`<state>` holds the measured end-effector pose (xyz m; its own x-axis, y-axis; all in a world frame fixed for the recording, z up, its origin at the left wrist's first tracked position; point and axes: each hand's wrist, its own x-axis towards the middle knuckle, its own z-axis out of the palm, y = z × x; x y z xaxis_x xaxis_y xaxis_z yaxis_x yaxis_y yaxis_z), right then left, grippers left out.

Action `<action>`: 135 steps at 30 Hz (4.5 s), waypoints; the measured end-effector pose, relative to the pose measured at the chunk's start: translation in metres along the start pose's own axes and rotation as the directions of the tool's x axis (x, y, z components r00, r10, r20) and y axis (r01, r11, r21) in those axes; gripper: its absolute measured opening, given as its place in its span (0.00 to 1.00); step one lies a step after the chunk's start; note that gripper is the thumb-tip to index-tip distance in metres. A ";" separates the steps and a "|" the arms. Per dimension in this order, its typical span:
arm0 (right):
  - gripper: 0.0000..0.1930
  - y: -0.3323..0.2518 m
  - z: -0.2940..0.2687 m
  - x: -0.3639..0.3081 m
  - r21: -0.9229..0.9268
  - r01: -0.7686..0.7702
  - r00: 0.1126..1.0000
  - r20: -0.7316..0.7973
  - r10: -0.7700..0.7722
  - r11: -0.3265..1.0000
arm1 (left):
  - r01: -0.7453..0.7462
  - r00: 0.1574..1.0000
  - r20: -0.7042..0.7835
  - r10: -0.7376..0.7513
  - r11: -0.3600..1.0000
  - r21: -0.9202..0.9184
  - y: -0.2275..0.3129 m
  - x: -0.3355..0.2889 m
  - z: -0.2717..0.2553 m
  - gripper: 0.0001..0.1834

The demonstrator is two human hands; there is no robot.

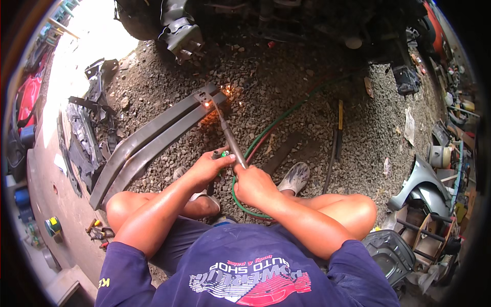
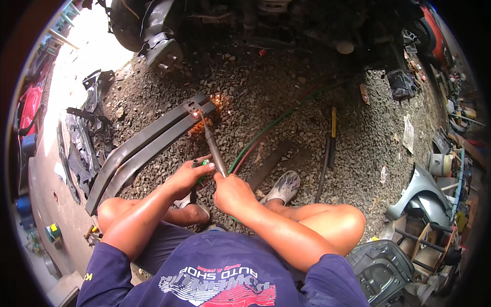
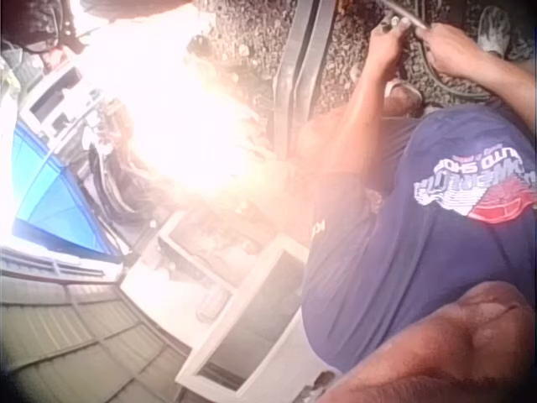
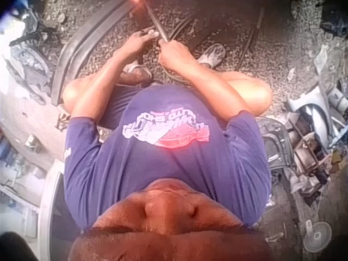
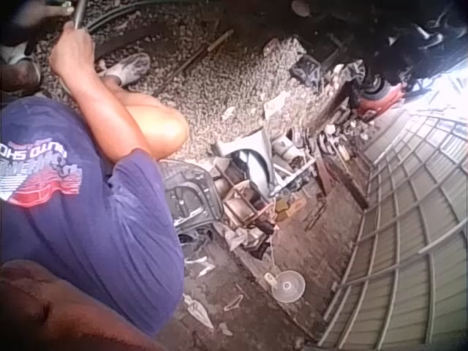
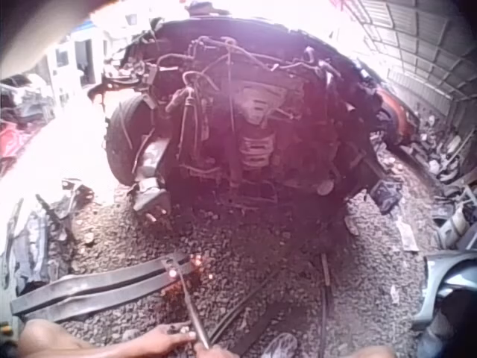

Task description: The person is using a cutting torch to heat or cut a metal car frame component and then bolting it.

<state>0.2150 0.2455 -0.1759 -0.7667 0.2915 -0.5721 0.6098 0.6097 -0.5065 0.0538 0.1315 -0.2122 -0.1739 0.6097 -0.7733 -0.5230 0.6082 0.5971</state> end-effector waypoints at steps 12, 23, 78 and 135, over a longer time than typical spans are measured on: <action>0.21 0.000 0.000 0.002 -0.009 0.000 1.000 0.006 0.000 1.000 | -0.006 1.000 0.019 0.005 1.000 0.026 -0.004 0.005 -0.006 0.39; 0.21 -0.001 -0.001 0.002 -0.013 0.005 1.000 -0.004 -0.005 1.000 | -0.017 1.000 0.013 0.017 0.999 0.031 -0.007 0.007 -0.005 0.40; 0.17 0.001 0.000 0.004 -0.014 0.005 1.000 -0.024 -0.005 1.000 | -0.001 0.999 0.041 0.000 1.000 0.020 -0.003 0.009 -0.005 0.40; 0.19 0.000 0.000 0.004 -0.020 0.020 0.999 -0.035 -0.021 1.000 | -0.002 0.999 0.043 0.002 1.000 -0.005 -0.003 0.010 -0.005 0.39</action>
<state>0.2120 0.2471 -0.1780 -0.7856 0.3041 -0.5388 0.5902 0.6298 -0.5050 0.0495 0.1331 -0.2229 -0.1388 0.6323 -0.7622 -0.5268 0.6046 0.5975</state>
